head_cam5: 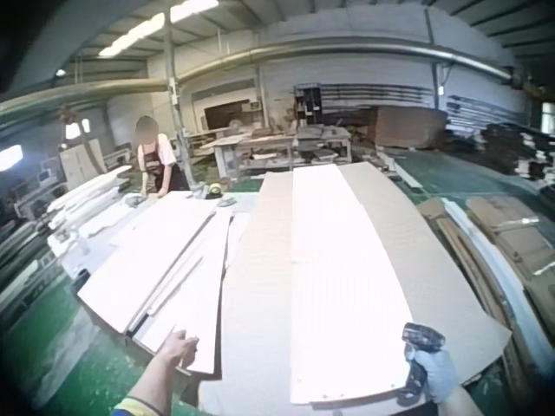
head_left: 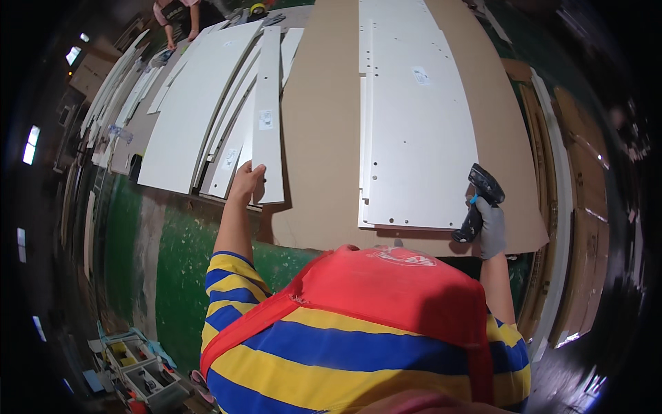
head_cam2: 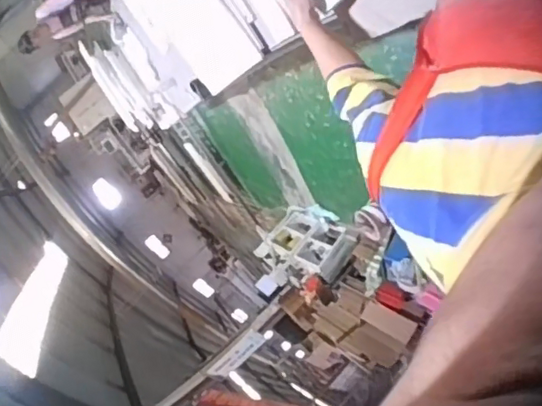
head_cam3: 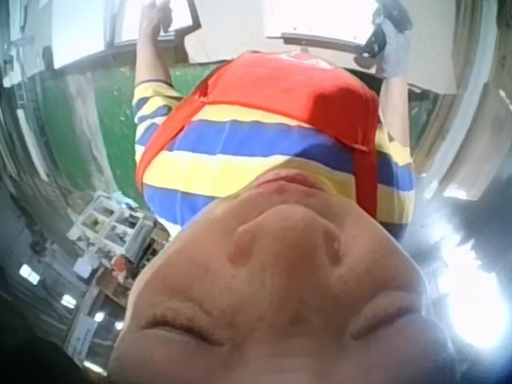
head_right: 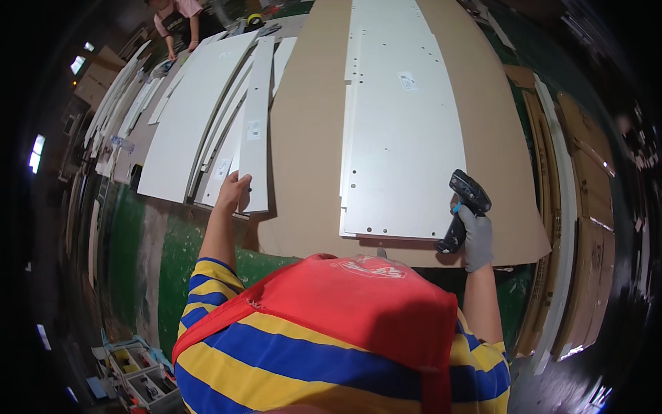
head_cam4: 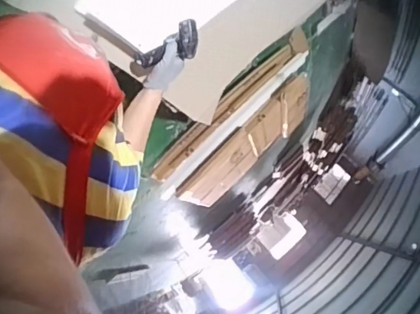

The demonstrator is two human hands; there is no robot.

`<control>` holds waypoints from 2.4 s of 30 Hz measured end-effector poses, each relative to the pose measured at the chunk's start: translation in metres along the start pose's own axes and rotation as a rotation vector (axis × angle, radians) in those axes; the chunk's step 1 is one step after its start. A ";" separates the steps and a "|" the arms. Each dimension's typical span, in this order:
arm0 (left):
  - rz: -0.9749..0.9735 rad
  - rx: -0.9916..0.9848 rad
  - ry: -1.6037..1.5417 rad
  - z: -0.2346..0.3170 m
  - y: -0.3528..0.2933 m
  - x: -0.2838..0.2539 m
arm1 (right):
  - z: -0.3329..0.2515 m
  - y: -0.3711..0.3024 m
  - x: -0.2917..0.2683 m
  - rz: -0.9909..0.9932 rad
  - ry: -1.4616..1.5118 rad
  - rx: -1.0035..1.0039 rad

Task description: The person wipes white wooden panels with a cloth and uses a handheld barcode scanner to scan labels on the panels. They handle multiple panels, scanning each one and placing them on a workbench.

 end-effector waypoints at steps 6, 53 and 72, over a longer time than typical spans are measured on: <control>0.689 0.236 0.789 0.051 -0.006 0.045 | 0.006 -0.007 -0.013 0.018 -0.030 -0.058; -0.264 0.669 0.855 0.134 -0.144 0.336 | 0.026 -0.006 -0.033 0.017 0.148 0.004; -0.267 0.519 0.863 0.132 -0.141 0.329 | 0.048 0.011 -0.043 -0.167 0.160 0.043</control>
Point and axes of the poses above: each hand's wrist, its own y-axis towards the middle knuckle, its own x-axis out of the palm, z = x × y, the point moved 5 cm from there along y, towards the middle knuckle, and after that the axes turned 11 degrees about -z, right-handed, at the moved point
